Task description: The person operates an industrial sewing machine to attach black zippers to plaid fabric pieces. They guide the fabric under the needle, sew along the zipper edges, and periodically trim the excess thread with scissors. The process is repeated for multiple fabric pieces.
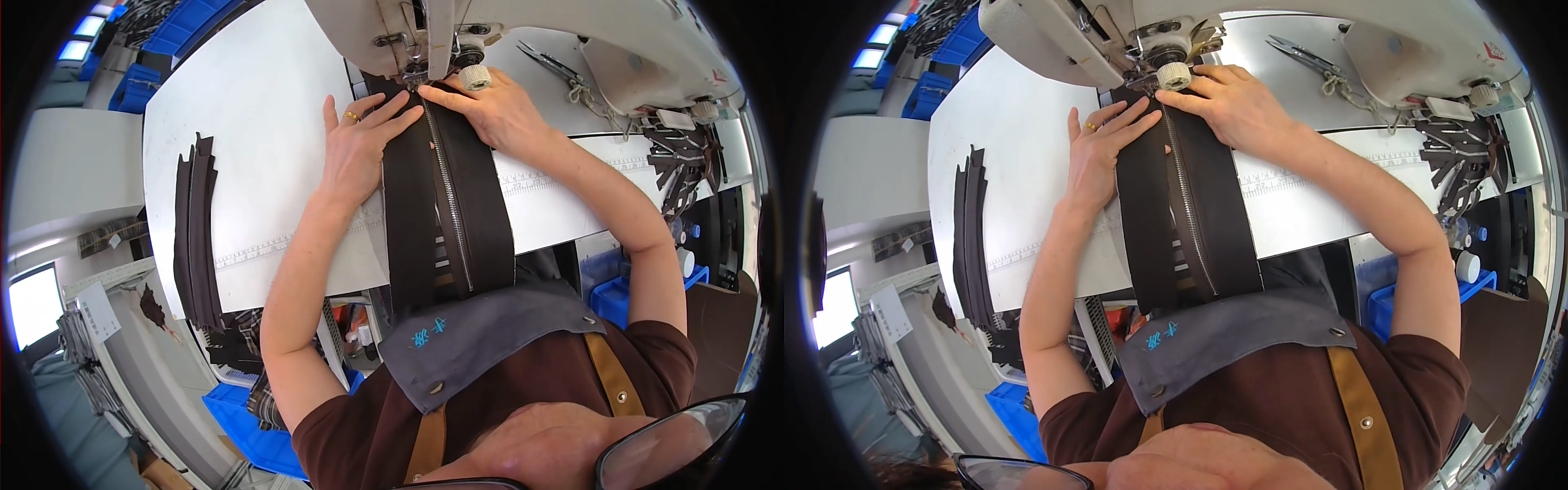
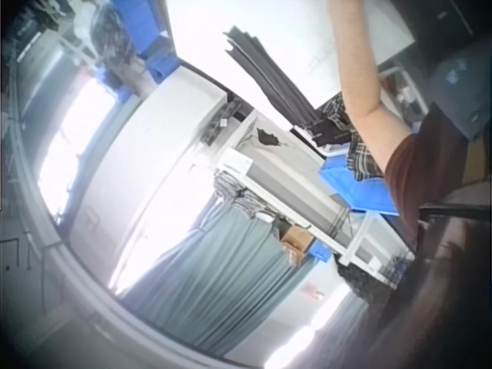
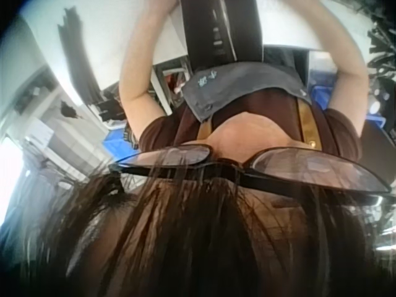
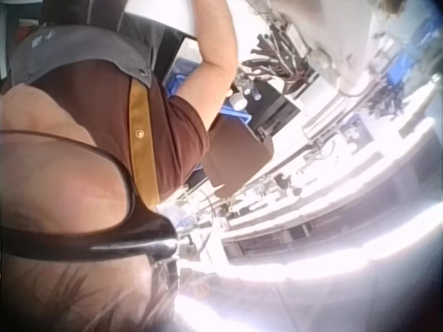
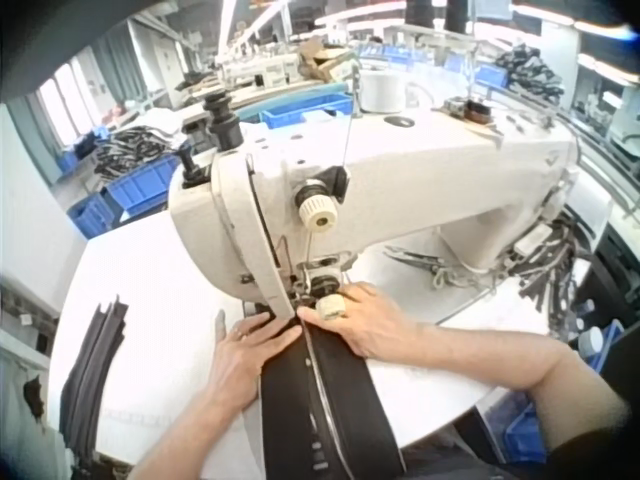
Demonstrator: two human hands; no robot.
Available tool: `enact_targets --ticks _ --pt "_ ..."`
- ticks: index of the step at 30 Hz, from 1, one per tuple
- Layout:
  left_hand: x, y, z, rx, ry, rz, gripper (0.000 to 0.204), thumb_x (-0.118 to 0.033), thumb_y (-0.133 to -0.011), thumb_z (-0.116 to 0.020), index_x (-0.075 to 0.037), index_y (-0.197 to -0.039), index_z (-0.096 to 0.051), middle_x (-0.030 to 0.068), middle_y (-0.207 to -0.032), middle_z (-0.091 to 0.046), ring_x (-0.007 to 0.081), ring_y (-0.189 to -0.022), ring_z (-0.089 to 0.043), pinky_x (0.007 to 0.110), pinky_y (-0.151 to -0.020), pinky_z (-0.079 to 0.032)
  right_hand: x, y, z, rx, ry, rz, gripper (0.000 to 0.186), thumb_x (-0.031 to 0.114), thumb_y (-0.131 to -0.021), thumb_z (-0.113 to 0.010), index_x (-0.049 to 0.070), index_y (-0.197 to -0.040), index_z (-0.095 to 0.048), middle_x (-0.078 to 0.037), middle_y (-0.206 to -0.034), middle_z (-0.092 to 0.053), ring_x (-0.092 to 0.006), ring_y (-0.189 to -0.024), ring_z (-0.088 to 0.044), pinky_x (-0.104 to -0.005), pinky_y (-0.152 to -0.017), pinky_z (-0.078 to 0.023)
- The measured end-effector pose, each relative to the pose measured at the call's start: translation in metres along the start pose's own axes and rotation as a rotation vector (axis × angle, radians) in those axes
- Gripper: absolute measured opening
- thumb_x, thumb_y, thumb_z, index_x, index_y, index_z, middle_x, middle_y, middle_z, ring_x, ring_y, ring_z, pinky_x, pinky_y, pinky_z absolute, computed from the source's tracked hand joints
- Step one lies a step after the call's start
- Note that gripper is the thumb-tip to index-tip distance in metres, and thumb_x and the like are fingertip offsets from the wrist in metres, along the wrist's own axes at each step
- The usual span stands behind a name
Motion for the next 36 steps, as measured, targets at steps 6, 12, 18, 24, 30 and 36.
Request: enact_targets --ticks 6,12,18,24,30,36 --pt "0.011 -0.003 -0.006 -0.004 0.061 0.029 0.043 -0.029 -0.079 -0.067 -0.018 -0.12 -0.061 0.0044 -0.127 -0.057 0.0264 -0.12 -0.048 0.055 -0.109 -0.008 -0.01 -0.001 -0.001 -0.031 -0.253 0.009 0.037 0.005 -0.079 -0.06 0.013 -0.116 -0.061 -0.006 -0.102 -0.061 -0.0228 -0.097 -0.057 -0.0332 -0.083 -0.047" --pt "0.01 0.049 -0.002 0.157 0.3 0.327 0.064 -0.022 -0.09 -0.049 -0.005 -0.145 -0.02 0.0217 -0.149 -0.021 0.031 -0.14 -0.016 0.057 -0.108 -0.006 -0.015 0.056 0.032 -0.04 -0.826 -0.379 0.023 0.008 -0.088 -0.057 0.002 -0.11 -0.061 -0.011 -0.11 -0.06 -0.023 -0.097 -0.06 -0.0313 -0.08 -0.05" --pt "-0.074 0.109 -0.003 0.213 0.114 -0.052 0.049 -0.023 -0.082 -0.059 -0.016 -0.13 -0.051 0.0074 -0.132 -0.049 0.0283 -0.123 -0.044 0.062 -0.105 -0.011 0.064 0.066 0.049 0.083 -0.558 -0.044 0.035 0.021 -0.084 -0.062 0.004 -0.115 -0.059 -0.011 -0.124 -0.055 -0.0303 -0.118 -0.048 -0.04 -0.099 -0.04" --pt "-0.08 0.104 0.005 0.138 0.085 -0.052 0.045 -0.017 -0.071 -0.067 -0.021 -0.116 -0.062 0.0038 -0.123 -0.054 0.0267 -0.112 -0.051 0.067 -0.1 -0.017 0.075 0.073 0.041 0.159 -0.316 0.085 0.043 0.028 -0.082 -0.064 0.004 -0.117 -0.059 -0.01 -0.127 -0.053 -0.0281 -0.119 -0.047 -0.0377 -0.099 -0.04" --pt "-0.076 0.108 0.002 0.135 0.109 -0.099 0.037 -0.016 -0.068 -0.07 -0.016 -0.105 -0.065 0.0091 -0.127 -0.049 0.0284 -0.116 -0.047 0.066 -0.101 -0.016 0.085 0.07 0.038 0.138 -0.313 0.083 0.042 0.027 -0.082 -0.065 0.004 -0.116 -0.059 -0.01 -0.127 -0.052 -0.0287 -0.119 -0.047 -0.0397 -0.098 -0.041" --pt "-0.074 0.109 0.002 0.137 0.123 -0.065 0.039 -0.015 -0.068 -0.069 -0.015 -0.107 -0.064 0.0104 -0.128 -0.048 0.031 -0.117 -0.046 0.064 -0.103 -0.015 0.089 0.073 0.044 0.15 -0.284 0.064 0.044 0.029 -0.079 -0.066 0.007 -0.117 -0.059 -0.009 -0.126 -0.052 -0.028 -0.115 -0.049 -0.0406 -0.097 -0.041"
Point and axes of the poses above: each hand's wrist, its own y-axis away from the middle knuckle, its own z-axis out of the back of the hand, x = y × z, the point moved 7 cm from there along -y, towards the middle knuckle
